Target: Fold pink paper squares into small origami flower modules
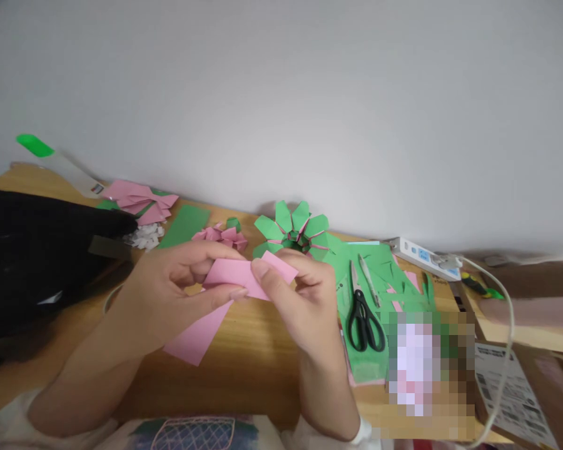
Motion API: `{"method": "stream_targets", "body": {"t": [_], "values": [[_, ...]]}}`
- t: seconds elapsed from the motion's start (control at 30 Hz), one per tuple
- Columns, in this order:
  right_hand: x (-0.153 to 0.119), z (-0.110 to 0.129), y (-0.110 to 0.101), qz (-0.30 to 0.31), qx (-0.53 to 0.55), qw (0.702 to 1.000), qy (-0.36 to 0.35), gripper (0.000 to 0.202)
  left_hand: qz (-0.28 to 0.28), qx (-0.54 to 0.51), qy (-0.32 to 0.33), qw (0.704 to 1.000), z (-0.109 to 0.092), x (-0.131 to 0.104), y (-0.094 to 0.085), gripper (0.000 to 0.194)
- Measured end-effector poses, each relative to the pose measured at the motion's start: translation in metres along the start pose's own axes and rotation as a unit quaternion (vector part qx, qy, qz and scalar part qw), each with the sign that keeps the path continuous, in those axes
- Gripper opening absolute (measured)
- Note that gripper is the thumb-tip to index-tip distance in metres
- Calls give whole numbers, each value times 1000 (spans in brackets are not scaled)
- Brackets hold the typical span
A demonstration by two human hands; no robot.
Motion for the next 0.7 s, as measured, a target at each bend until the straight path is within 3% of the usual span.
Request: {"method": "stream_targets", "body": {"t": [0.07, 0.27, 0.5, 0.7], "values": [[-1, -1, -1, -16, 1, 1000, 2, 35, 5, -8, -12, 1000, 1, -1, 0, 13], [1, 0, -5, -18, -39, 999, 19, 15, -1, -37, 3, 999, 2, -1, -4, 23], [1, 1, -7, -7, -28, 999, 32, 11, -71, -166, -14, 984, 6, -1, -17, 23], [-1, 1, -5, -18, -33, 999, 40, 11, -20, -172, -27, 985, 2, 2, -10, 3]]}}
Point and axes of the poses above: each hand's wrist, its own x-axis towards the middle knuckle, its own y-axis out of the palm, z = x × y, the point moved 6 cm from there along x, towards the middle knuckle, and after that the axes turned 4 degrees about -x, right-handed, at the moved point
